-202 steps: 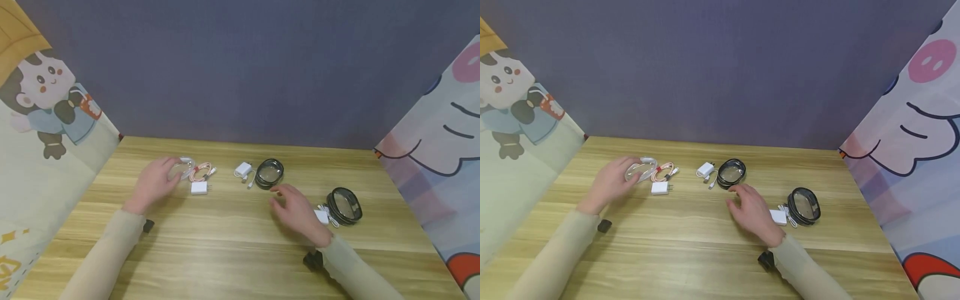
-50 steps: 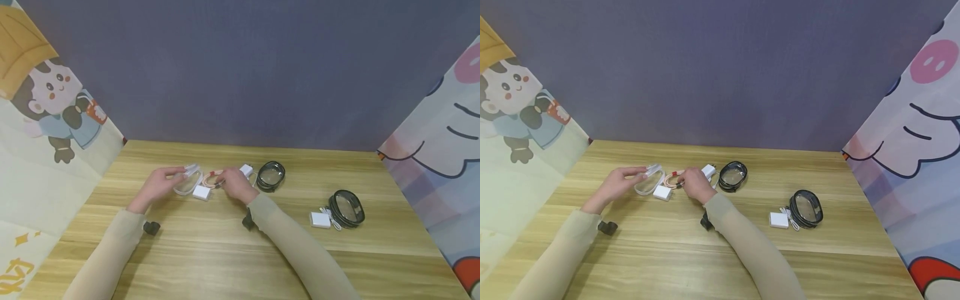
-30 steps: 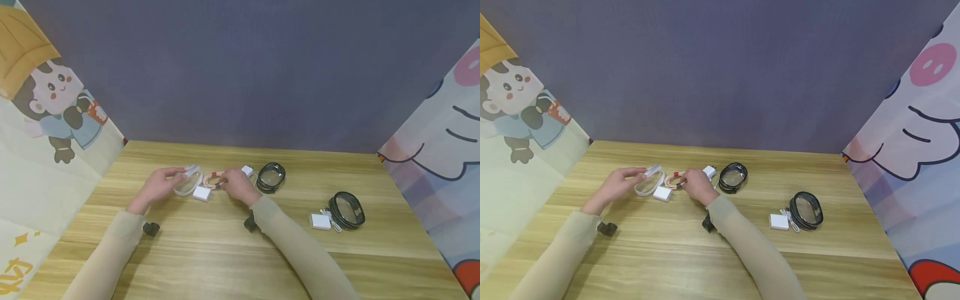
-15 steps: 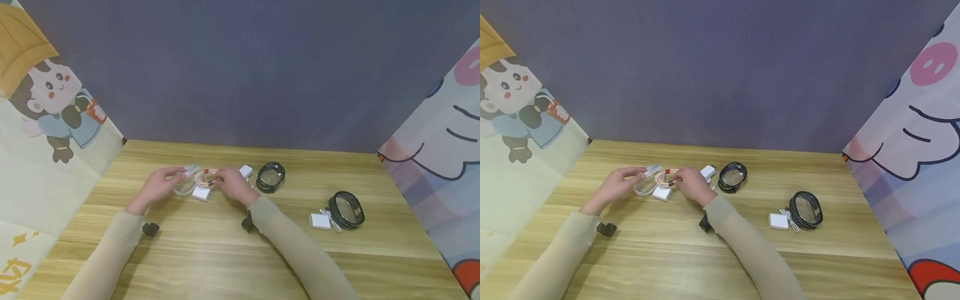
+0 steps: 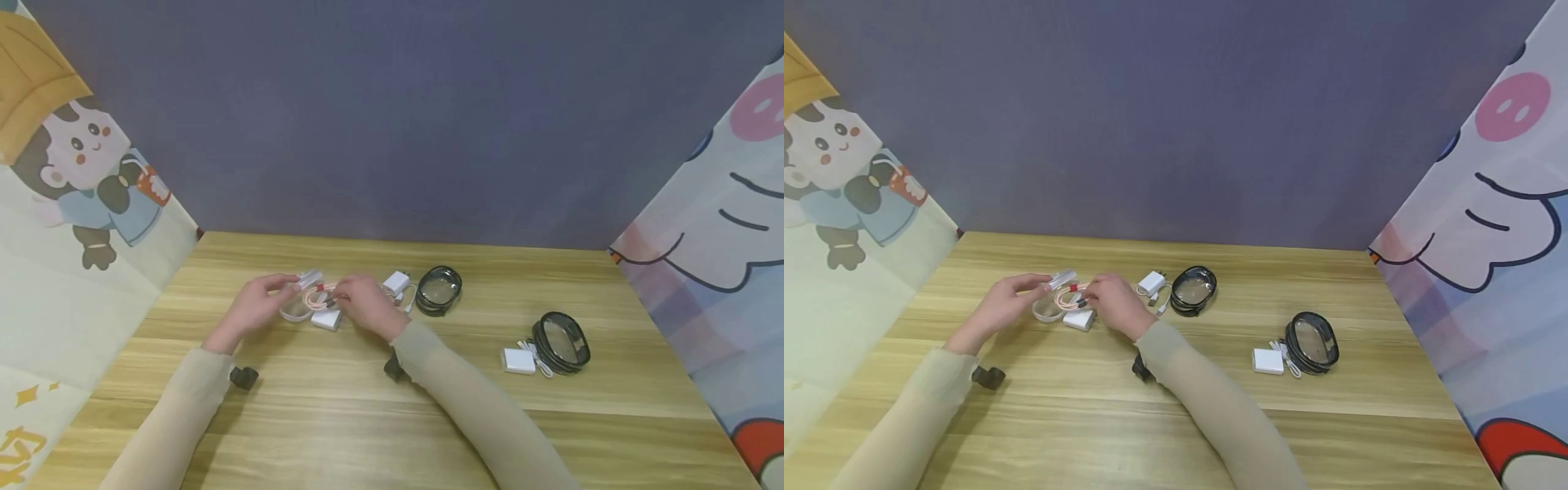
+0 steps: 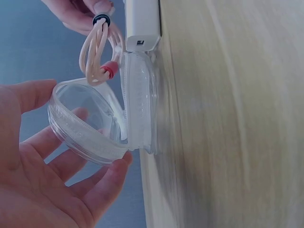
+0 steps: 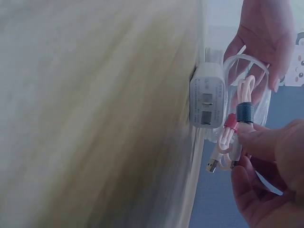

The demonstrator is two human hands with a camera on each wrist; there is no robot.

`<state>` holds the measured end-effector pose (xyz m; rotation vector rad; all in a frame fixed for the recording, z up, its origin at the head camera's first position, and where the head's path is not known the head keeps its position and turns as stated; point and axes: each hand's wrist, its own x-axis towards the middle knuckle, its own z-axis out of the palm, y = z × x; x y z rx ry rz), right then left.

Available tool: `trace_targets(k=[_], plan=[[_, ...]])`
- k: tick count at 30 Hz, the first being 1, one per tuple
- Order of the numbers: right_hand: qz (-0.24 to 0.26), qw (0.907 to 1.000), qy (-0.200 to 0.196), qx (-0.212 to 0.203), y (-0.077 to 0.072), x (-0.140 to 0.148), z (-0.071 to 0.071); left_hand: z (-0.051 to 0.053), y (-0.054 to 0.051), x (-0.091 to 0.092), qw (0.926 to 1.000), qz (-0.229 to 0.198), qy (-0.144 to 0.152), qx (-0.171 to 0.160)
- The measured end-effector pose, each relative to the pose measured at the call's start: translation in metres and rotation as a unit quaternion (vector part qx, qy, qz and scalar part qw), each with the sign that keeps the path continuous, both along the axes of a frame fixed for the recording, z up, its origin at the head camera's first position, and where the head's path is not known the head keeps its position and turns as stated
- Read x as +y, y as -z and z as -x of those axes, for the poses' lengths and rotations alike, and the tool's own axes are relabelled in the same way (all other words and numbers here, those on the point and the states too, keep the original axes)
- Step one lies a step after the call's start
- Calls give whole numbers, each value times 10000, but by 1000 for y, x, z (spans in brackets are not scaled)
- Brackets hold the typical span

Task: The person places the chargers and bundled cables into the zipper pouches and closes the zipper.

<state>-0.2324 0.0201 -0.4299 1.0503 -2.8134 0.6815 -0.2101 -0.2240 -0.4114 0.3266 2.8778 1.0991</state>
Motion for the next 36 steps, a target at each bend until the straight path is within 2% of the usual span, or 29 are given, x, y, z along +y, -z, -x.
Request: trace_targets(k=[7, 13, 16, 21, 26, 31, 36], plan=[[-37, 10000, -41, 70, 1, -4, 1, 1, 3, 0, 10000, 13, 39, 56], [-132, 9983, -227, 527, 1, -7, -1, 1, 6, 0, 10000, -27, 11, -9], [-129, 9981, -94, 592, 1, -10, -1, 0, 5, -1, 10000, -27, 6, -17], [-8, 9984, 328, 451, 1, -13, 2, 0, 1, 0, 10000, -88, 30, 6], [28, 9984, 508, 265, 3, -15, 4, -1, 0, 0, 9999, -96, 44, 4], [264, 9986, 463, 64, 4, -16, 5, -1, 1, -1, 10000, -75, 60, 13], [371, 9988, 317, 103, 5, -18, 6, 0, 1, -2, 9999, -83, 44, -37]])
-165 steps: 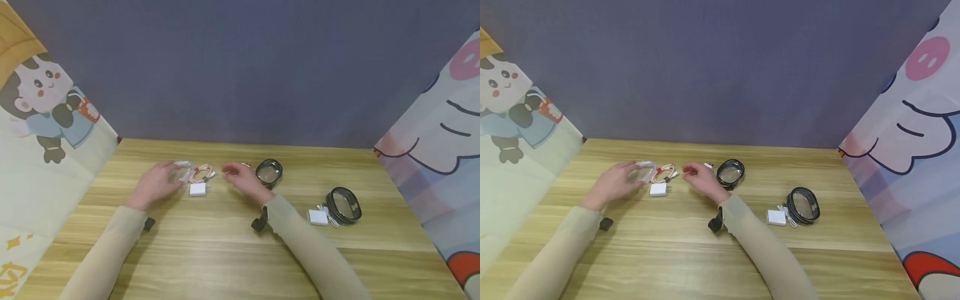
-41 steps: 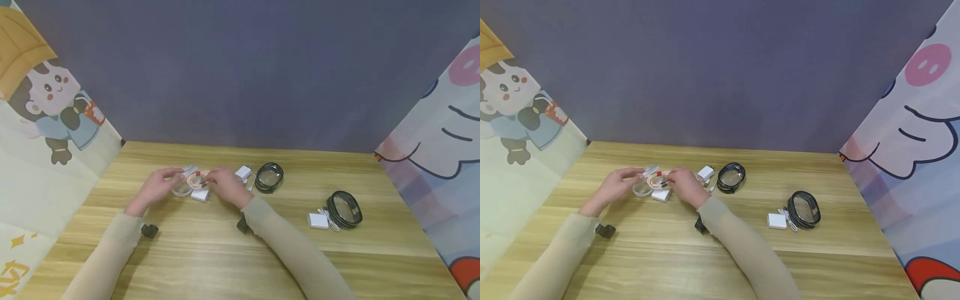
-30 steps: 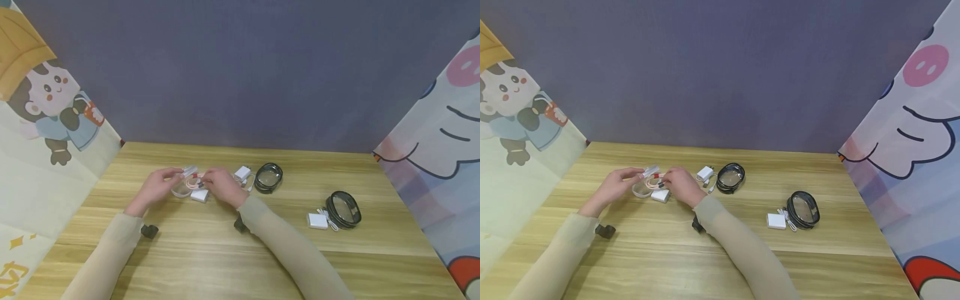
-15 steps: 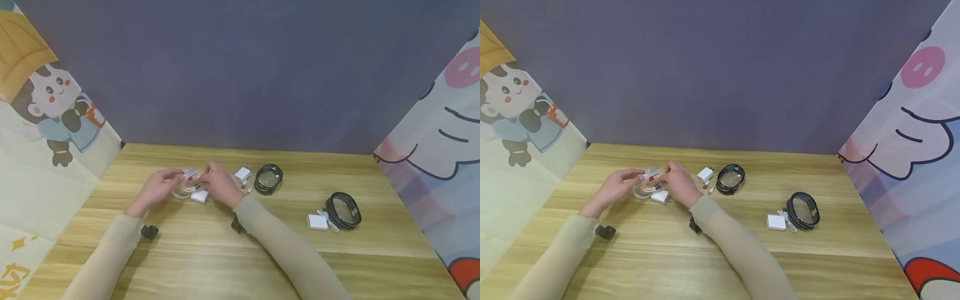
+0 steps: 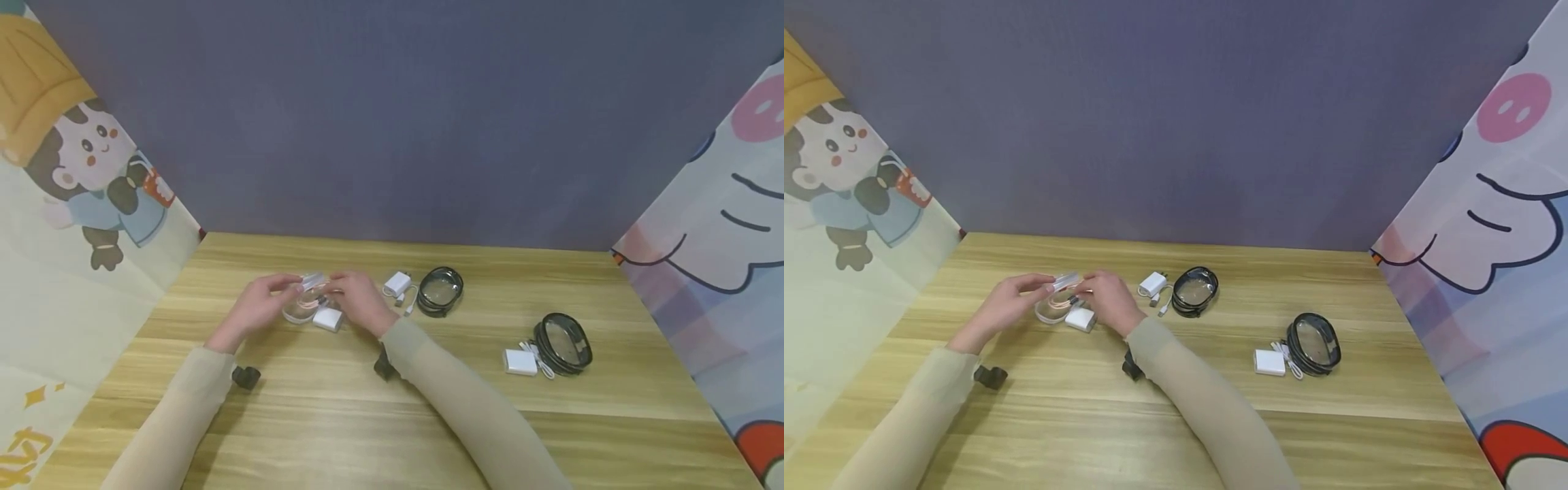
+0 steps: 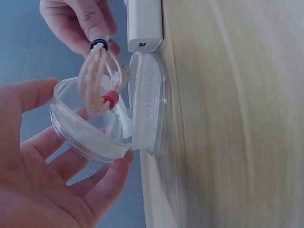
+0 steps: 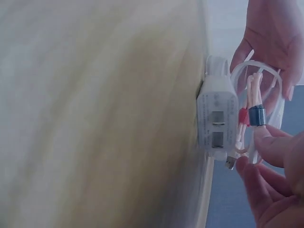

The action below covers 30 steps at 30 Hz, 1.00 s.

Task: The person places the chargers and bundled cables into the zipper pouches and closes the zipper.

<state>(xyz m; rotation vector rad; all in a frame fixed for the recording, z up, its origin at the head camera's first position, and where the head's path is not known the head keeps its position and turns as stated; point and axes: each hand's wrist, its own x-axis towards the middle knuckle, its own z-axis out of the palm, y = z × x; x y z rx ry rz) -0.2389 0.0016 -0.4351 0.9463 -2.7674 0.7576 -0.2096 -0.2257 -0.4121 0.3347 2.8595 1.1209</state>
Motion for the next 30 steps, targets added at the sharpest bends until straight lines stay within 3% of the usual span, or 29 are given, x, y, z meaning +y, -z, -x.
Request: trace_targets(k=[13, 18, 26, 30], plan=[[704, 9952, 363, -569, 11, -2, 7, 2, 0, 1, 9999, -38, -23, -96], [910, 9918, 265, -853, 10, -3, 6, 2, -1, 1, 10000, -34, -57, -65], [1250, 9875, 35, -960, 12, -6, 6, 1, -2, 0, 9998, -122, -50, -156], [1129, 9869, -14, -1154, 11, -7, 6, 1, -2, -1, 9998, -103, -17, -160]])
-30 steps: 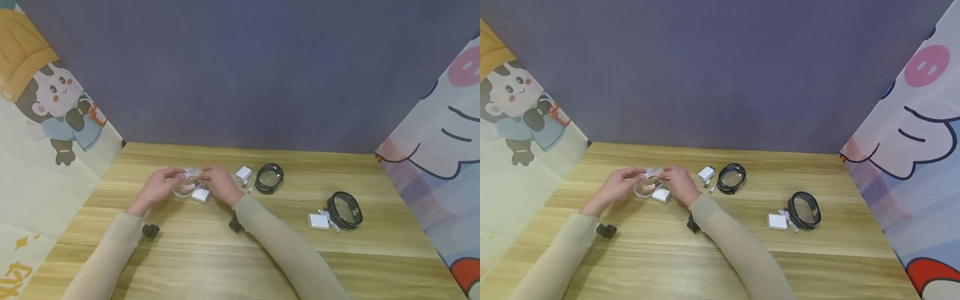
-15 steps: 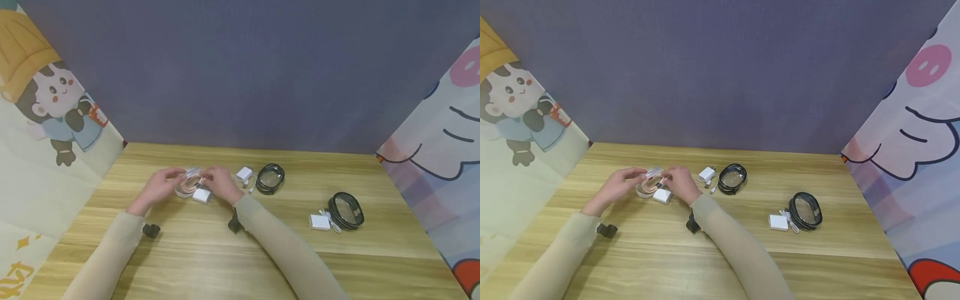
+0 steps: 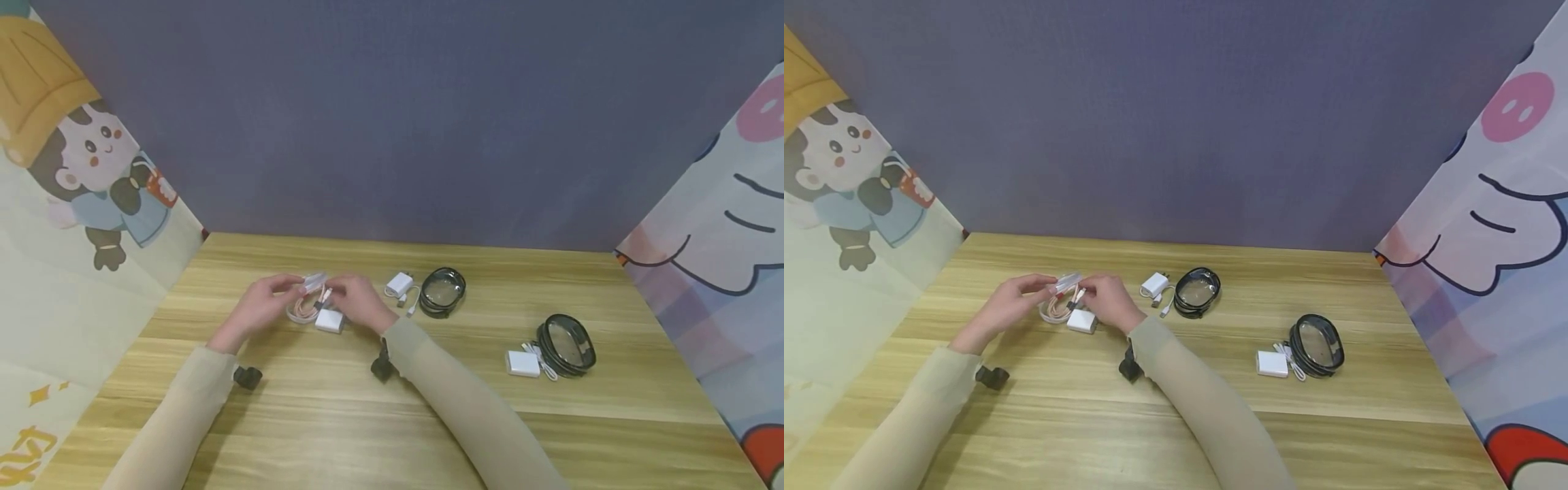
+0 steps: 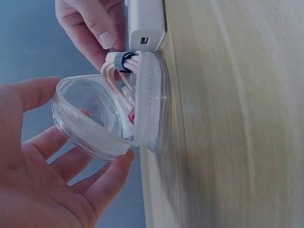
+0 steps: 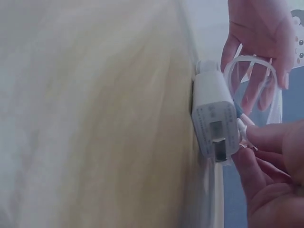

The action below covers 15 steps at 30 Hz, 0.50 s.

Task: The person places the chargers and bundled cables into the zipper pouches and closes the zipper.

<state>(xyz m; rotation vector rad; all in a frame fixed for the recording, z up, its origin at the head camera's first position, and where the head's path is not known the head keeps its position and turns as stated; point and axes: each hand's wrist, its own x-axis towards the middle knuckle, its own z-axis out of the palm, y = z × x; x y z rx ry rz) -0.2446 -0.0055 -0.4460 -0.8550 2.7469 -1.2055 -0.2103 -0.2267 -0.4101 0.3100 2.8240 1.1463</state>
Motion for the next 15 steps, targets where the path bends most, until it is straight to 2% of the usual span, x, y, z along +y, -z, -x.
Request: trace_targets(k=[9, 15], plan=[[-460, 9987, -178, -113, -3, -4, -1, 0, 0, 1, 9999, 80, 24, 100], [-929, 9956, -91, -99, -2, -2, -3, -1, 0, 1, 9999, 27, 2, 103]])
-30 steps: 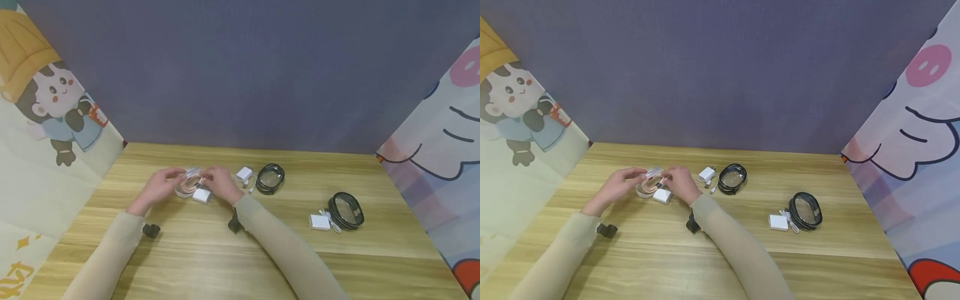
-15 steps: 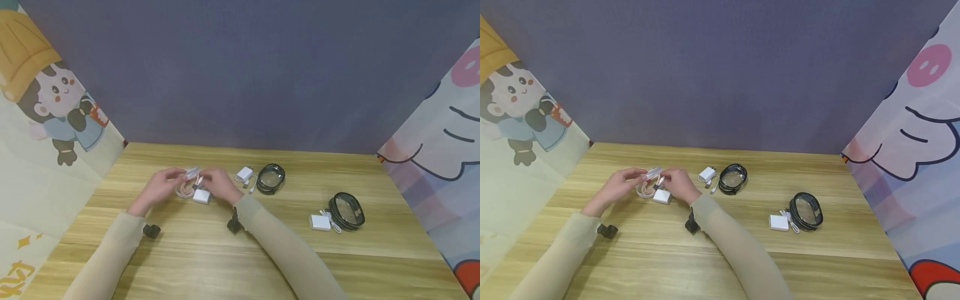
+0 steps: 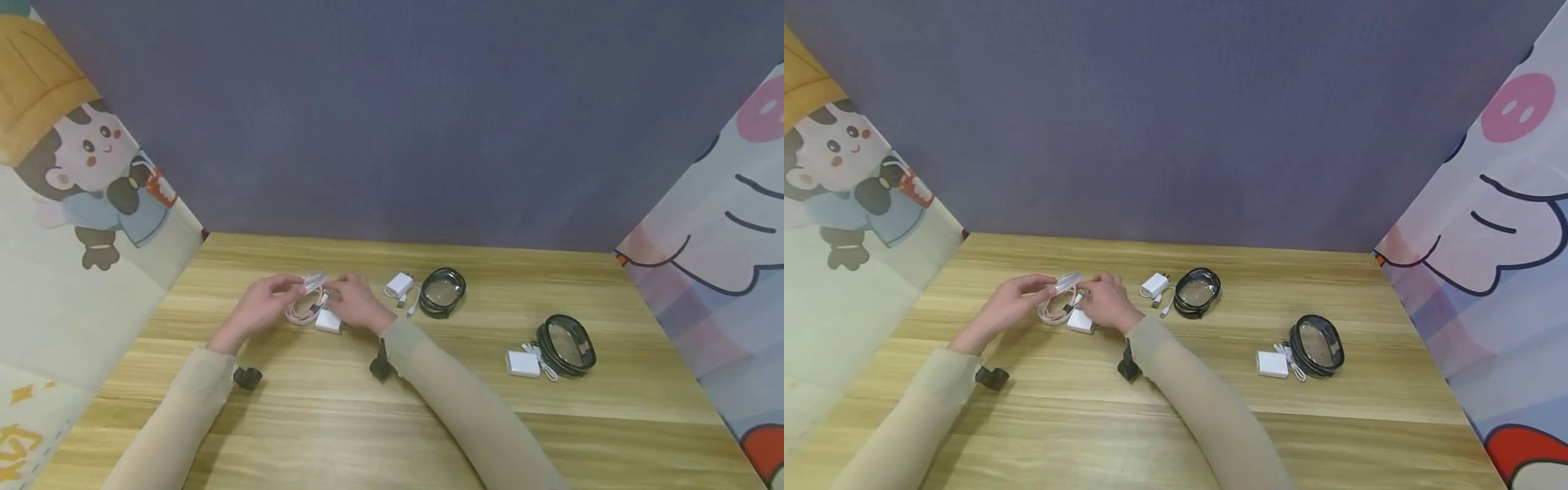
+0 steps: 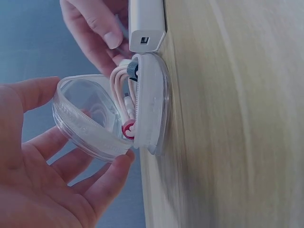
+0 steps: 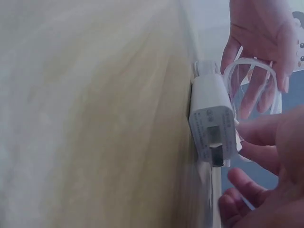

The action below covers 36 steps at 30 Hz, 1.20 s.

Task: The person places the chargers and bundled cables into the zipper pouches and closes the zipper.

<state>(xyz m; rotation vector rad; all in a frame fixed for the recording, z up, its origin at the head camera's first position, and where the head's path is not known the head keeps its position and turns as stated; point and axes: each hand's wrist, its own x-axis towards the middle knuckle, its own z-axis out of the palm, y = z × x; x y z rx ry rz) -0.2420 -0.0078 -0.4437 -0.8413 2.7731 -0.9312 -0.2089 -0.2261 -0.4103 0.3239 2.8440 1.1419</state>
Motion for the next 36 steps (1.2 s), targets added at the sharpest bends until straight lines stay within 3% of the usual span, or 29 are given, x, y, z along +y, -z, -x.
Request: trace_targets(k=[6, 14, 22, 30, 36], plan=[[-35, 9999, -32, -156, 2, 5, 0, 0, 1, 1, 10000, -5, -33, -6], [568, 9972, 77, -487, -1, 12, -1, 0, 1, 1, 10000, -26, -3, -17], [918, 9950, -19, -391, -8, 17, -7, -1, 0, 0, 10000, -28, -23, -53], [829, 9958, -298, -240, -12, 17, -18, 0, 1, 0, 9997, -63, -72, -207], [465, 9981, -414, 41, -14, 18, -24, 1, 2, 1, 9997, 13, -68, -221]])
